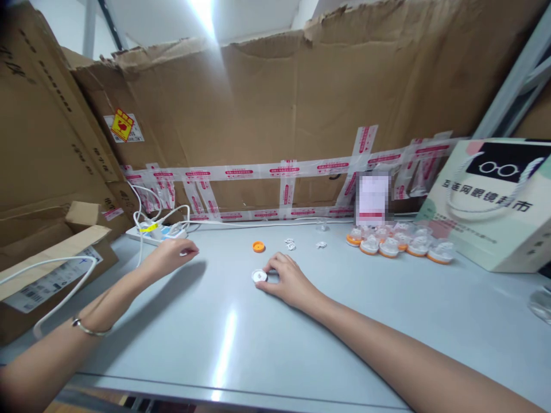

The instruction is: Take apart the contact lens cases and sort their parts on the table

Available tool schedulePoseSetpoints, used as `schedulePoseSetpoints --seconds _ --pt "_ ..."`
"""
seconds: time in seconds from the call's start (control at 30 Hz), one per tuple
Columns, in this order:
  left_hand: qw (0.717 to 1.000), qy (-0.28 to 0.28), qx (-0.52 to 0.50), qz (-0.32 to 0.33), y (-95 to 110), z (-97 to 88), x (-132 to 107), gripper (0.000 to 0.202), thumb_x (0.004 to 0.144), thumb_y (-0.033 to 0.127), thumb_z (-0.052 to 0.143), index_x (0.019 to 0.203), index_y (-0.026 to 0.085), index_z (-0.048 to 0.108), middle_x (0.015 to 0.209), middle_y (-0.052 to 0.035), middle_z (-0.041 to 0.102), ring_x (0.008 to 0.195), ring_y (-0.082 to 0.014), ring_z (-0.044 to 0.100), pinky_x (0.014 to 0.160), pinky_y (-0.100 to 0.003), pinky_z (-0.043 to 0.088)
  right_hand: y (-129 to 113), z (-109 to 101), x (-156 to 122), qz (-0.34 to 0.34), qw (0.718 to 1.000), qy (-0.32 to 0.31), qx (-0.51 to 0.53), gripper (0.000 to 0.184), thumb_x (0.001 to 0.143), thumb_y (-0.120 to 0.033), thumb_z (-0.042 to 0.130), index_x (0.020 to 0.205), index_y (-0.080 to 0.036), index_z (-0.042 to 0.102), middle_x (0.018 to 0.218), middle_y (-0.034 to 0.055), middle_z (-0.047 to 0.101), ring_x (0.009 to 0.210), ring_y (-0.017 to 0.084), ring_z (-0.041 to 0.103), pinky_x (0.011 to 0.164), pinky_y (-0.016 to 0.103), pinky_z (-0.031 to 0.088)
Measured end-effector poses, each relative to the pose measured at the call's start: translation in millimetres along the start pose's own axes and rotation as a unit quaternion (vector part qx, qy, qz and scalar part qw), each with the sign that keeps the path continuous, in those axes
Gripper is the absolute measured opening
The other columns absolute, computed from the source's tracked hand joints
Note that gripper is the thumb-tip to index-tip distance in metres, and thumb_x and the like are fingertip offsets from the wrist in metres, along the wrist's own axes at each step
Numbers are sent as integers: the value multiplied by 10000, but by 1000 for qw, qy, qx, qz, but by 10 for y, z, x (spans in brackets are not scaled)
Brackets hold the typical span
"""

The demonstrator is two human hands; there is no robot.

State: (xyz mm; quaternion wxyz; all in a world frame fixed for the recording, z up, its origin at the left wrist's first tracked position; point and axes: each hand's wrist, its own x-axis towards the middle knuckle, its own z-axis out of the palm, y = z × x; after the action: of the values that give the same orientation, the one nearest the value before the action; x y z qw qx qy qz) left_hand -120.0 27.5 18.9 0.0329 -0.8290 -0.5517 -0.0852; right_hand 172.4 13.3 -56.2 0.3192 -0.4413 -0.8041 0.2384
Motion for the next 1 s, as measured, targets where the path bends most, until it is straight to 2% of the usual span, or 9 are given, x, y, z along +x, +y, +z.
schedulePoseSetpoints --seconds 0.13,0.37,0.47,0.53,0.6,0.73,0.8,0.87,1.0 --pt "1000 4 8 4 -243 162 -220 230 786 211 413 783 189 641 814 -39 668 755 -159 598 693 -232 435 1 1 1 -6 1000 -3 -2 154 709 -331 640 803 -211 613 883 42 549 891 202 519 830 371 415" --pt "998 -8 41 50 -332 283 -330 299 848 208 370 886 199 667 905 -53 678 827 -172 606 771 -255 428 -22 -17 4 -5 1000 -11 -4 161 710 -306 632 842 -215 617 894 43 549 900 202 516 840 368 410" --pt "999 28 17 33 -318 266 -309 299 864 242 365 901 193 657 931 -56 676 850 -183 610 774 -267 437 -25 -22 8 4 1000 -14 -3 172 704 -302 637 845 -209 604 901 45 550 907 205 513 840 370 408" --pt "997 68 -30 28 -195 229 -256 273 859 256 389 885 178 650 911 -60 676 843 -178 612 774 -265 441 -22 -24 8 3 1000 -12 -2 184 701 -313 644 849 -213 599 904 42 553 908 205 514 839 370 409" --pt "992 78 -88 48 41 177 -172 235 850 256 425 867 171 644 879 -57 673 830 -165 609 776 -257 441 -15 -24 8 2 1000 -12 -1 191 698 -325 654 845 -217 599 903 39 557 907 205 516 835 368 410" --pt "977 -23 -160 136 652 111 76 164 829 222 500 905 183 640 900 -40 653 831 -153 594 766 -243 435 9 -20 13 -2 1000 -12 4 204 690 -342 676 834 -216 605 901 38 556 909 204 516 835 364 407" --pt "967 -63 -171 179 878 133 229 152 810 182 530 907 184 647 902 -36 642 838 -151 583 758 -233 428 26 -14 19 -9 1000 -11 6 216 683 -341 688 838 -215 607 899 38 556 908 203 516 833 357 406" --pt "956 -96 -178 213 1003 190 378 121 790 180 570 864 174 665 873 -35 640 806 -147 581 733 -219 425 46 -8 26 -13 1000 -12 7 225 672 -339 702 834 -214 609 895 35 557 905 201 519 825 345 408" --pt "934 -160 -189 256 1069 316 572 60 733 163 644 768 172 692 795 -21 655 745 -133 584 692 -190 425 79 -1 39 -14 1000 -15 1 227 646 -346 723 792 -212 612 879 28 556 900 202 524 821 337 406"
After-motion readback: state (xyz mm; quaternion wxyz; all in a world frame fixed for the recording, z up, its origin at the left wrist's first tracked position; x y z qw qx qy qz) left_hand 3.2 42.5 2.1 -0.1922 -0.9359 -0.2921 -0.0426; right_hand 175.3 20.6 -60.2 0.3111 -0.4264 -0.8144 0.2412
